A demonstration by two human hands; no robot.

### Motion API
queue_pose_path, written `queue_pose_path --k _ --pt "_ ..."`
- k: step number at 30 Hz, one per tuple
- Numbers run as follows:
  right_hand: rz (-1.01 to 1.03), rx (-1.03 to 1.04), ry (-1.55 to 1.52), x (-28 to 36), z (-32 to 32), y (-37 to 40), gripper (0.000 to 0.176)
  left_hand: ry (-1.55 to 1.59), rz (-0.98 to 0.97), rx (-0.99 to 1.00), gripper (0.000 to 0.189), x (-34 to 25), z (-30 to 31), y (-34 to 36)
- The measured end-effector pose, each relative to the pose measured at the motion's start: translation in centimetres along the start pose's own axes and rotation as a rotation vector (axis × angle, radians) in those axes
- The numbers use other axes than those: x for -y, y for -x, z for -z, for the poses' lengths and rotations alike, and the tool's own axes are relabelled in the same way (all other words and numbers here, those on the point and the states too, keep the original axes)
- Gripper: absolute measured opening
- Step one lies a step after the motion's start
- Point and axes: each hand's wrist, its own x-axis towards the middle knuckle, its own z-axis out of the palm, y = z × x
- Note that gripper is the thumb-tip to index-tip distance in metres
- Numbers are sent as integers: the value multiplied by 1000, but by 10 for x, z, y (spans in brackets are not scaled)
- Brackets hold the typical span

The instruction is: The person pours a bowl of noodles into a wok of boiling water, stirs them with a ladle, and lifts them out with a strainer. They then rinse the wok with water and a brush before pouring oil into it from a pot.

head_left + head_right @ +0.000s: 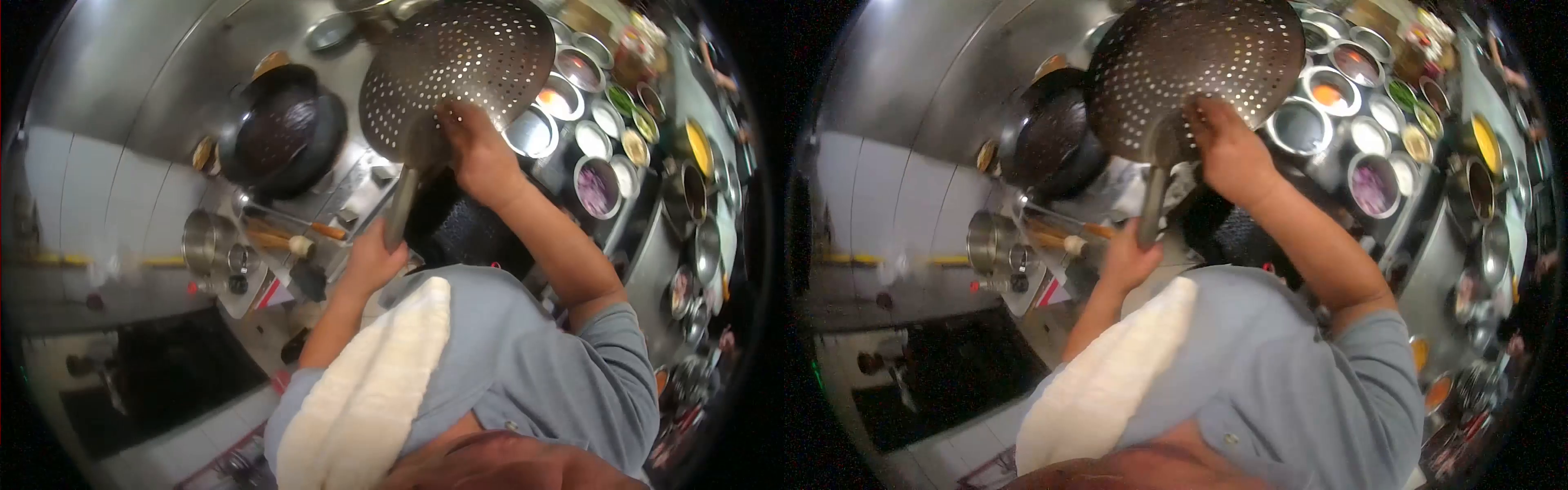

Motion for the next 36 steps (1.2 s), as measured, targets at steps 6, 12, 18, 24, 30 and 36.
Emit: queue_pose_path --k 6,12,18,24,30,36 --pt "-133 1327 -107 16 -47 29 31 25 46 -263 33 68 33 -33" --pt "-263 1168 -135 5 -73 25 35 48 191 -222 33 104 38 -53" --pt "-279 847 -401 -7 -90 -5 38 423 446 -39 29 71 25 -72" --pt "-401 1152 -418 -60 -84 38 39 751 598 160 21 76 -14 -120" --pt "-503 1160 -532 -102 -70 61 39 1079 675 143 27 84 -70 -191" --pt "-648 1146 -654 -119 -79 60 36 1162 610 -18 28 82 -113 -287"
